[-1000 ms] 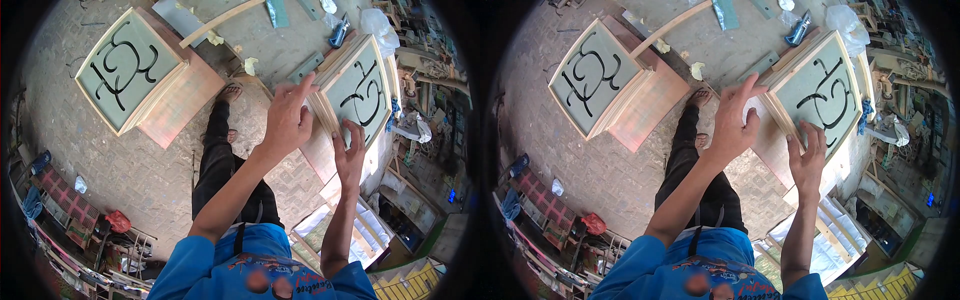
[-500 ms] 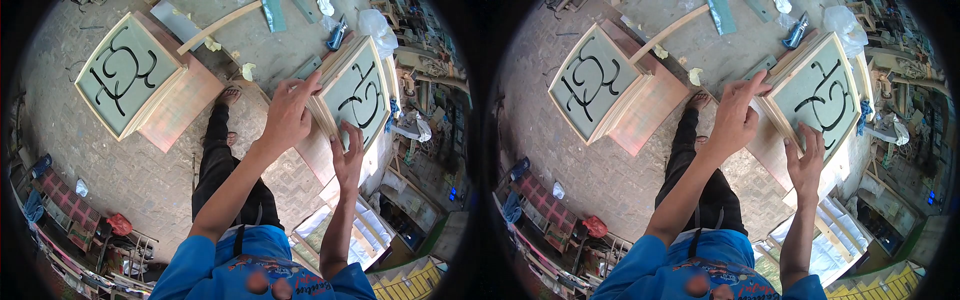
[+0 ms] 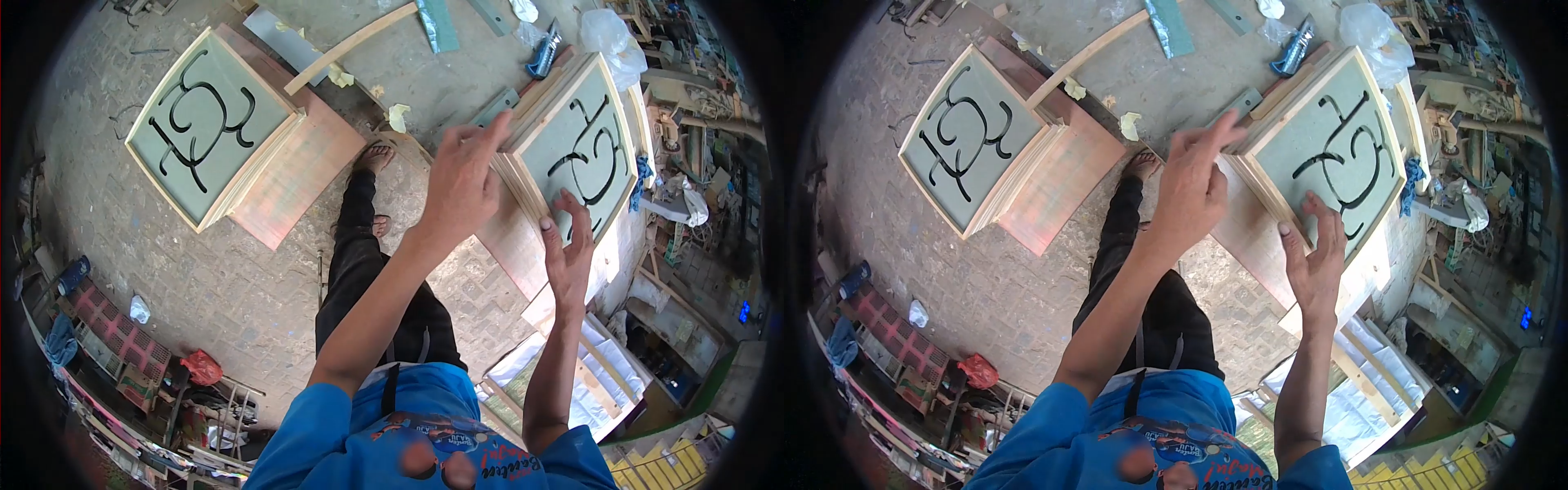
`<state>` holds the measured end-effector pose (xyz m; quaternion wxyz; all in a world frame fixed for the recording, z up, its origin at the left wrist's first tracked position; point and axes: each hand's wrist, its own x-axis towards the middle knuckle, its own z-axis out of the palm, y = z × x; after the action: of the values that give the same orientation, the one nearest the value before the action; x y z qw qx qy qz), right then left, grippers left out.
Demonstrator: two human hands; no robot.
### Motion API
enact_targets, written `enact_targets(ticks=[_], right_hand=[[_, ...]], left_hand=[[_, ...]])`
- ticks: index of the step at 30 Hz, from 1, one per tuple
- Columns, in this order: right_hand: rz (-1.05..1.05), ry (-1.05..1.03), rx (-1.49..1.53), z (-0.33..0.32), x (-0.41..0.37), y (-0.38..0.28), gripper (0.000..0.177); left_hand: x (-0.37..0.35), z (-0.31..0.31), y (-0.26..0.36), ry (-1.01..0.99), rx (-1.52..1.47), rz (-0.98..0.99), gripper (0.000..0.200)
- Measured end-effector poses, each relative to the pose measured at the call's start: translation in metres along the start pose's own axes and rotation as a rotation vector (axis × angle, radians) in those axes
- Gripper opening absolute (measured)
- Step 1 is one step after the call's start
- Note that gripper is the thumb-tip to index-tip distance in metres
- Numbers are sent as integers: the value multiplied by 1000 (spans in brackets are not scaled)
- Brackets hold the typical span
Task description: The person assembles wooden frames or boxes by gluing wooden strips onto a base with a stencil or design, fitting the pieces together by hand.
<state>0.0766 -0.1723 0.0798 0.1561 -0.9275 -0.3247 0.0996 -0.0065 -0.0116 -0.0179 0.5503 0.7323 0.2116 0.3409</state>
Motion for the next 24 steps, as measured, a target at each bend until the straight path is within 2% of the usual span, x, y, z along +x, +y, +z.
enact_targets(ticks=[2, 3, 4, 5, 6, 7, 8, 9, 10, 11, 12, 13, 14, 15, 16, 17, 18, 19, 20, 22, 24], right_hand=[[32, 67, 69, -3, -4, 3, 47], [62, 165, 169, -8, -9, 4, 43], [96, 270, 265, -15, -18, 6, 40], [162, 358, 342, -24, -27, 8, 31], [120, 497, 368, -29, -35, 15, 25], [163, 568, 462, -38, -48, 23, 26], [204, 644, 560, -45, -62, 32, 30], [266, 698, 630, -49, -77, 44, 34], [327, 756, 703, -50, -94, 58, 38], [327, 798, 791, -49, -112, 68, 44], [329, 808, 820, -47, -129, 74, 45], [488, 771, 832, -45, -146, 73, 44], [643, 726, 855, -36, -161, 71, 43], [678, 655, 922, -21, -181, 72, 39], [703, 584, 991, -4, -198, 73, 37], [737, 565, 1003, 9, -206, 66, 30], [770, 540, 1014, 22, -210, 57, 25], [717, 578, 1025, 44, -215, 52, 20], [663, 612, 1030, 59, -220, 46, 16], [727, 365, 1170, 63, -232, 35, 13], [725, 361, 1238, 66, -235, 29, 16]], left_hand=[[-2, -7, -1, 114, 22, 75, 63], [-3, -18, 4, 98, 91, 37, 50], [-8, -25, 16, 132, 20, -151, 40], [-15, -34, 6, 143, 43, -187, 31], [-19, -47, 14, 174, -57, -291, 20], [-27, -59, 4, 174, -33, -244, 12], [-37, -78, 5, 124, 106, -292, 7], [-49, -92, 0, 115, 198, -339, 7], [-61, -108, -5, 65, 314, -305, 11], [-69, -122, 5, -28, 438, -466, 20], [-85, -136, -1, -91, 470, -471, 24], [-105, -149, -11, -123, 499, -474, 24], [-127, -172, -26, -285, 613, -481, 26], [-159, -202, -56, -440, 745, -318, 28], [-185, -232, -76, -642, 838, -167, 32], [-207, -259, -78, -817, 844, -184, 34], [-221, -295, -91, -1221, 1121, -288, 36], [-219, -298, -52, -1363, 1231, -356, 33], [-201, -303, -40, -1387, 1268, -316, 33], [-174, -316, -24, -1380, 1291, -354, 33], [-153, -331, -9, -1358, 1302, -418, 33]])
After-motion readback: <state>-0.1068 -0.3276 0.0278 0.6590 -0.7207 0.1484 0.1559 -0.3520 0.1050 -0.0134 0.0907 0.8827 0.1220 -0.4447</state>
